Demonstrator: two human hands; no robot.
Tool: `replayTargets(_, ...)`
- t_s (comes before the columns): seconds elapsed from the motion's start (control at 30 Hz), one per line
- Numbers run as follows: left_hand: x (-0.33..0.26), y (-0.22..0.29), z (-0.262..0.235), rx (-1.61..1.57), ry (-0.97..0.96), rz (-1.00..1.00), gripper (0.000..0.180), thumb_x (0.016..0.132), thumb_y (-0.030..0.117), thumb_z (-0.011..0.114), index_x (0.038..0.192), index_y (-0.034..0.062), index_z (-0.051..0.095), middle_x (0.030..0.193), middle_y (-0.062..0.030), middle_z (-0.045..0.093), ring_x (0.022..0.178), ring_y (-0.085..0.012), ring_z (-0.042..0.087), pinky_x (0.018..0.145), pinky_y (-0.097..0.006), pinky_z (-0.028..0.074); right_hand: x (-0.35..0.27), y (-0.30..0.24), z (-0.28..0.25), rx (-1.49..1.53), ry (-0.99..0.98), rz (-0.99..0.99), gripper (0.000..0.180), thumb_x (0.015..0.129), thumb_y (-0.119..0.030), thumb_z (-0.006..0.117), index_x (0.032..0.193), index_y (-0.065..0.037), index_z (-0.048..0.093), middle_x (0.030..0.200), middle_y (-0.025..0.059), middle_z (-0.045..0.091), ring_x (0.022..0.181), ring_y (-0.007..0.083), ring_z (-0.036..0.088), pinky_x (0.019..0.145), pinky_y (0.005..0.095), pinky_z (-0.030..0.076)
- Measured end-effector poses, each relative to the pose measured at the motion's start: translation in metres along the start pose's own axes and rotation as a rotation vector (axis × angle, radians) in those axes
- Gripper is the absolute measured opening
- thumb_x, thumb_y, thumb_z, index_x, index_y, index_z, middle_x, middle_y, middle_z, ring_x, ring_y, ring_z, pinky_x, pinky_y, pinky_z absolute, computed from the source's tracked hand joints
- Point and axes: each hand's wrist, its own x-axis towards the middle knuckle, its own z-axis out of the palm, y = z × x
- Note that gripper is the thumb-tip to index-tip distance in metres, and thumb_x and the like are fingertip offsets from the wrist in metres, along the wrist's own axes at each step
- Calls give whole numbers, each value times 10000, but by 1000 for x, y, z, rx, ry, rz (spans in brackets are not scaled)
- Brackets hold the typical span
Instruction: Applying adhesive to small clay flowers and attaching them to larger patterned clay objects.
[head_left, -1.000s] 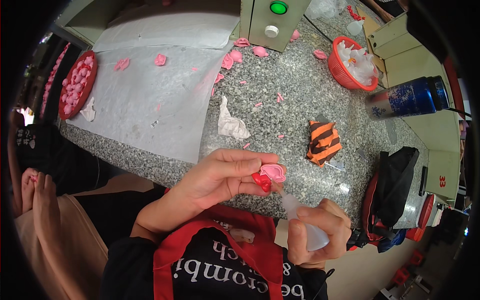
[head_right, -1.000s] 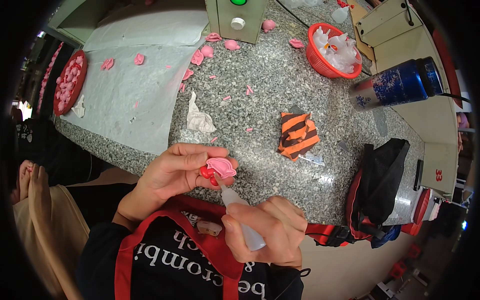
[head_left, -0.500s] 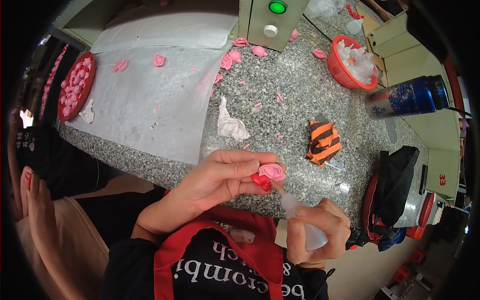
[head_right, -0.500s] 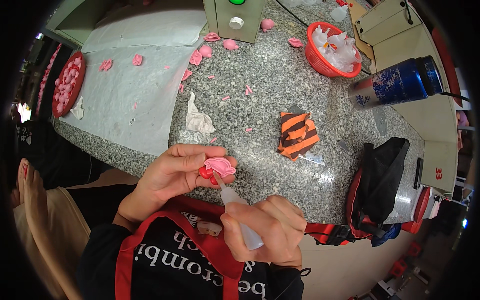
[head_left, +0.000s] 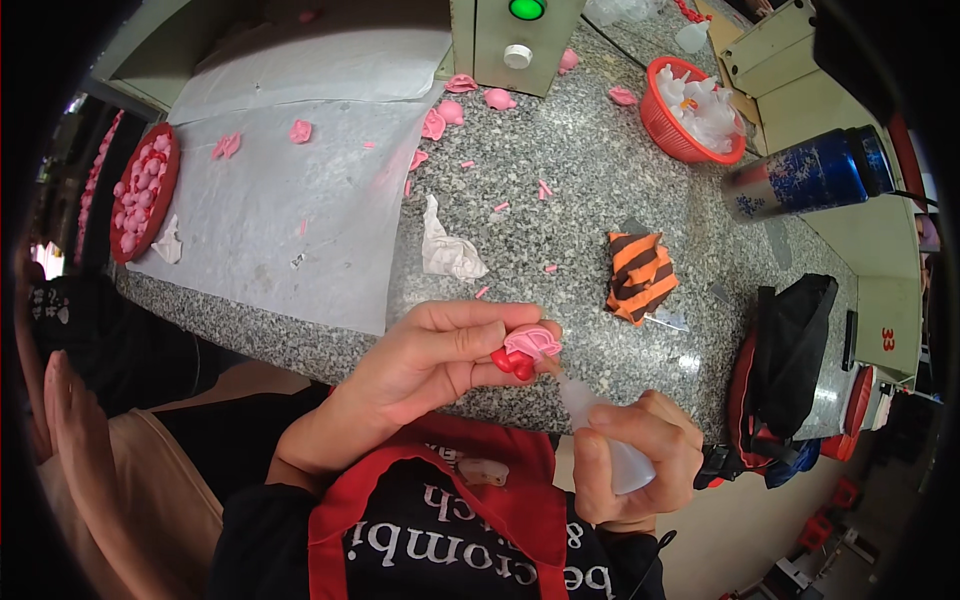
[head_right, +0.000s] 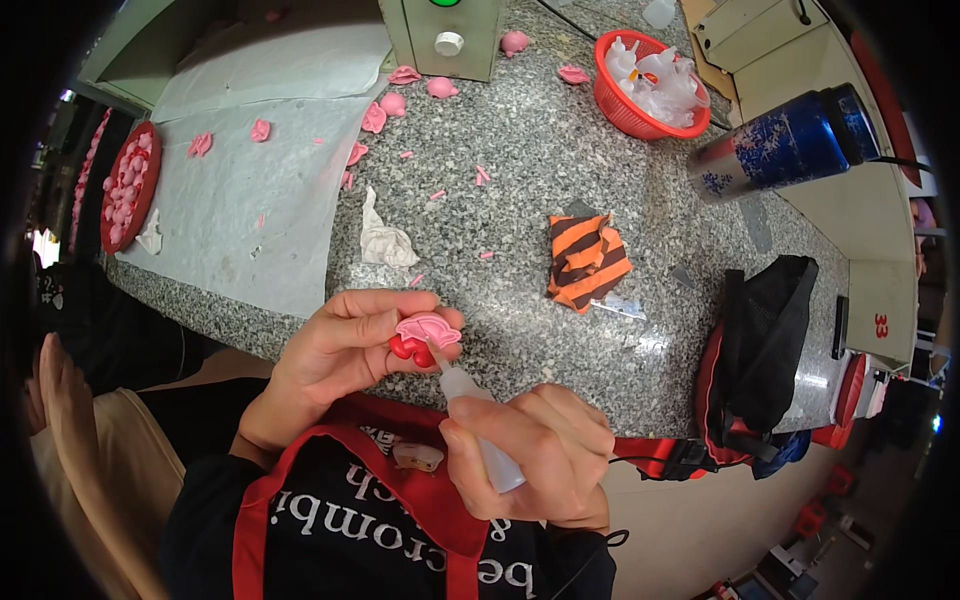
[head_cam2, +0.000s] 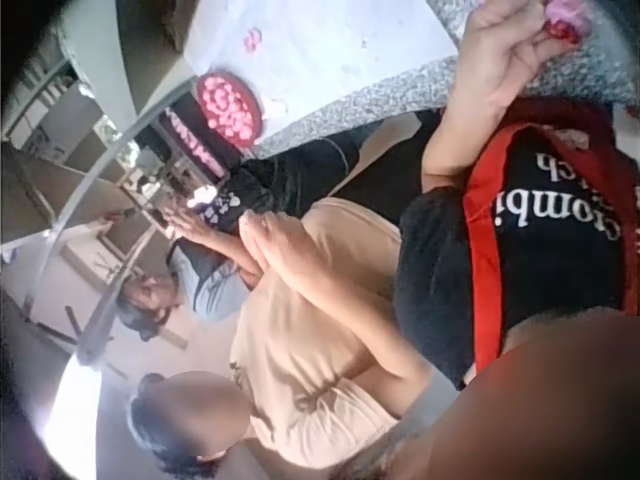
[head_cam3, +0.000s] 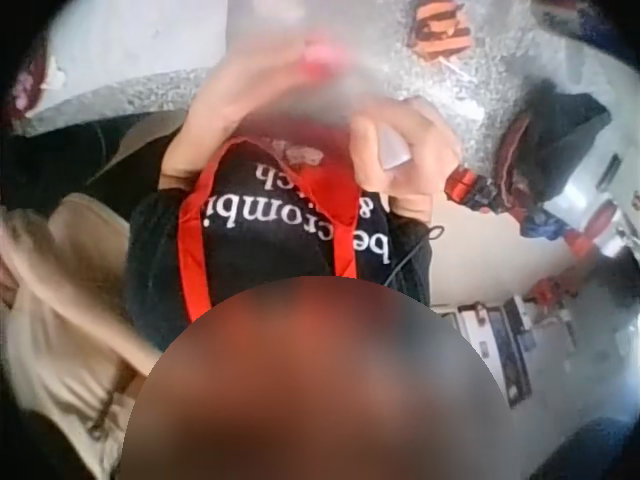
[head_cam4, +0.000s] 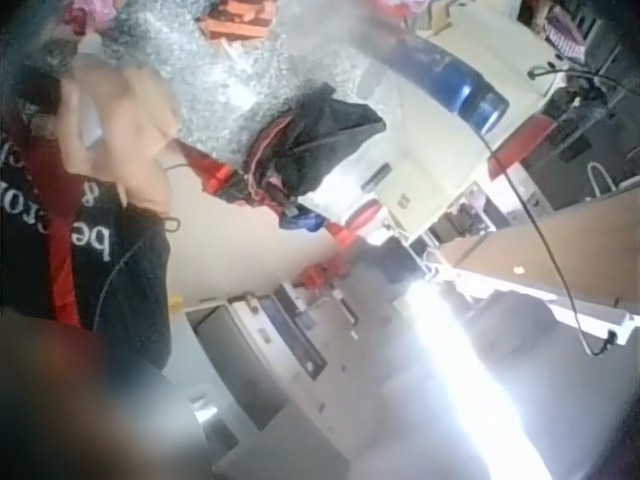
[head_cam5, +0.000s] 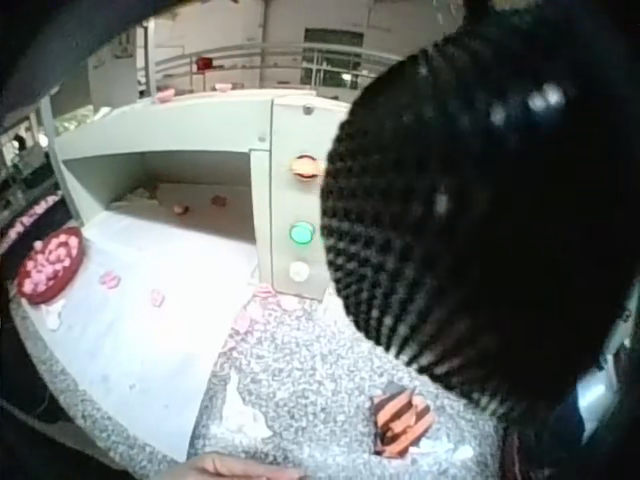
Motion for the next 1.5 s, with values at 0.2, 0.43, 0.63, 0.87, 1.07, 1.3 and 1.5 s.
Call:
replayTargets(0.2,1,0,-2,-3,-21,22,318,851,130,495,1143,5,504,1178,-248,457,1044,-347,505,879,-426,429,-3,3,-3,-19,22,14,245,632,-27,665,823,-38,512,658,34,610,400,132,466,381,230,357)
replayTargets(0.43,2,-2,-5,-1,-26,32,320,844,127,507,1140,5,505,1177,-246,459,1040,-350,507,878,-419,431,-4,4,-3,2,29,-6,235,614,-29,671,805,-31,535,658,29,609,402,125,454,382,223,352)
replayTargets(0.63,1,-2,-3,1,-5,24,317,839,116,514,1135,2,509,1174,-241,465,1046,-345,506,887,-423,424,-3,2,-3,12,4,-22,239,596,-33,677,807,-31,564,661,25,610,396,122,435,376,215,339)
replayTargets(0.87,1,-2,-5,-9,-27,37,315,838,115,512,1132,2,509,1171,-240,467,1050,-345,503,879,-425,432,-4,4,-2,7,50,-25,233,597,-19,670,800,-21,557,662,32,611,394,122,439,374,216,342)
replayTargets(1.07,1,-1,-5,-54,-25,23,320,837,97,504,1144,6,497,1171,-235,469,1063,-342,494,870,-431,440,-3,3,-5,12,49,17,213,605,0,657,780,-8,535,662,45,616,399,130,476,381,222,360)
replayTargets(1.3,2,0,-3,-77,-19,19,319,839,75,486,1150,6,489,1181,-236,460,1062,-355,492,878,-443,437,-3,0,-5,6,59,44,186,622,-6,635,771,-3,523,616,63,587,398,136,458,385,233,346)
replayTargets(1.5,3,-1,-8,-87,-8,21,323,842,67,480,1158,4,477,1191,-240,445,1058,-389,482,877,-448,441,-5,2,-2,12,86,74,150,651,-24,617,762,1,519,598,86,572,404,140,444,395,245,331)
